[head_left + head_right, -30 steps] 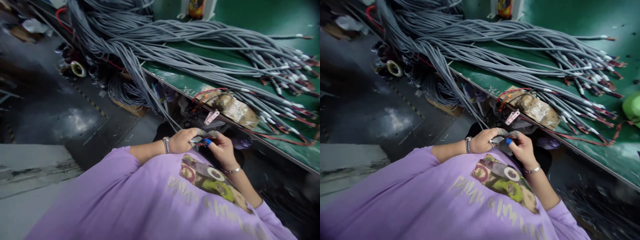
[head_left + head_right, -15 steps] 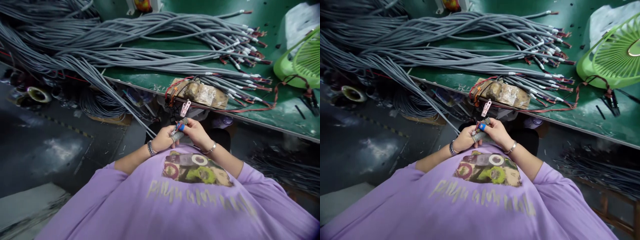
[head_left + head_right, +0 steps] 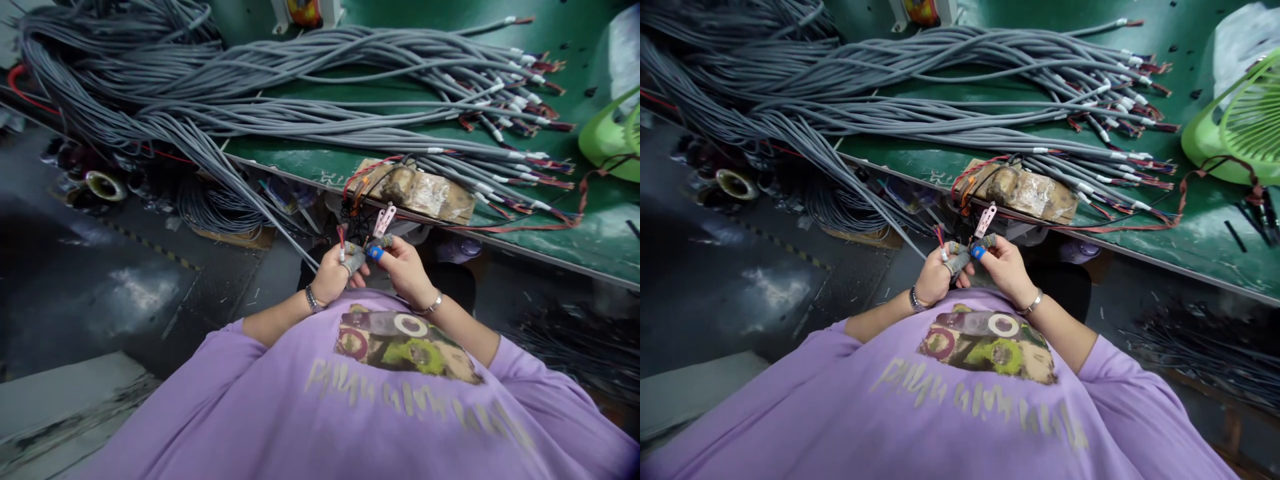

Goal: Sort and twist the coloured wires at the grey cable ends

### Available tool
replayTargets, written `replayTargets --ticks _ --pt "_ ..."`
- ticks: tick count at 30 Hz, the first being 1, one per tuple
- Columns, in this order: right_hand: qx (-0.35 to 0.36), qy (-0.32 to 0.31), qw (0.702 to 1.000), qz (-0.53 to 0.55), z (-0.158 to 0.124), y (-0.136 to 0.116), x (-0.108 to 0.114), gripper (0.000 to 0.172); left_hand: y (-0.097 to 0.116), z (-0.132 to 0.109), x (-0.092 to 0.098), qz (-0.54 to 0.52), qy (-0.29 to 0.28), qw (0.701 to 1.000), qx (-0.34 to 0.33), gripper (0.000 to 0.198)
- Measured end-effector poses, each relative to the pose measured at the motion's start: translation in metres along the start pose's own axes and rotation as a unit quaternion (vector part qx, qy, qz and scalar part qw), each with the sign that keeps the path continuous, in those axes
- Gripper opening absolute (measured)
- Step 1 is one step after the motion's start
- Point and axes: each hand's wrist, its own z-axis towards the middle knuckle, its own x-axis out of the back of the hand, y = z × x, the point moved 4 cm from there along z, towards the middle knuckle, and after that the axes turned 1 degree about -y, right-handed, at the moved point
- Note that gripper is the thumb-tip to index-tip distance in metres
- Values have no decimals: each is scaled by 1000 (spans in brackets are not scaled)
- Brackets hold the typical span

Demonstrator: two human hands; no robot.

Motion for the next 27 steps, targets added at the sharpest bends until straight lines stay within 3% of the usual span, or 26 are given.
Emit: replayTargets --ticks 6,11,16,21,27 --pt "-23 -40 999 10 7 -4 -6 34 2 -3 -1 67 -29 997 -11 32" --pt "-42 -21 998 34 4 4 -4 42 0 1 3 -15 22 1000 1 42" --pt "-39 -60 997 -1 -4 3 0 40 -1 3 6 -70 60 996 -16 43" --pt "-36 -65 997 -19 0 -1 3 36 1 0 3 -4 26 1000 -16 39" --pt "-49 -92 994 21 5 -7 -9 36 4 -3 -3 56 -5 998 -17 36"
